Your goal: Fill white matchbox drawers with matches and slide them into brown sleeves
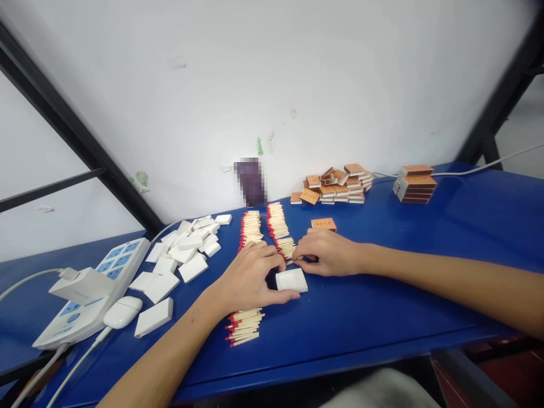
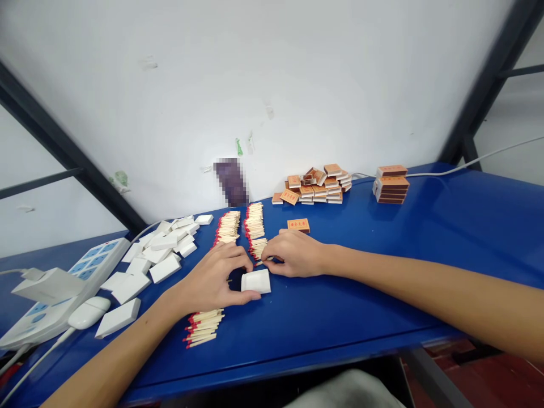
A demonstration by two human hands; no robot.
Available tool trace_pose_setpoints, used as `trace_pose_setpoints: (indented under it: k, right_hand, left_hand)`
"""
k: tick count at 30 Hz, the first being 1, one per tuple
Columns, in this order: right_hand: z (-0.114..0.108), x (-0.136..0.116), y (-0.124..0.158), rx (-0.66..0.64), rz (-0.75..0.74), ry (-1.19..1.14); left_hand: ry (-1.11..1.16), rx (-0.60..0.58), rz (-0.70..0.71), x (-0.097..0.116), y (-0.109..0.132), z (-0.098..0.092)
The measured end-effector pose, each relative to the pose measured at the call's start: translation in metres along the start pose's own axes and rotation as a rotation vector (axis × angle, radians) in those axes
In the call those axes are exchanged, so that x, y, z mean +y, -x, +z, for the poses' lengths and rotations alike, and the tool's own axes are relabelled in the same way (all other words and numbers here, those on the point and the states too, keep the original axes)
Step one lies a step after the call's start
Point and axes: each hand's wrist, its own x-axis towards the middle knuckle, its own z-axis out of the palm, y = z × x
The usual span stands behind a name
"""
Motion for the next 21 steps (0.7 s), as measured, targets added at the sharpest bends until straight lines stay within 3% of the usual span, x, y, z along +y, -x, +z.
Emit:
trace_pose_setpoints:
  k: [9,15,21]
  right_hand:
    - [-0.0006,-0.0003,0.0003,0.007,-0.040,-0.012]
    - [-0.0017,-0.0014,0.0004,0.015,0.059,0.026]
    - [-0.0026,-0.0026,0.0000,-0.006,0.061,0.029]
  left_hand:
    - [0.010,-0.007,0.001,0.0002,0.0003,-0.0009]
    - [0.005,0.001,0.013,0.0002,0.0004,-0.0007]
    - [0.016,-0.012,-0.004,-0.0007,-0.0001,-0.0019]
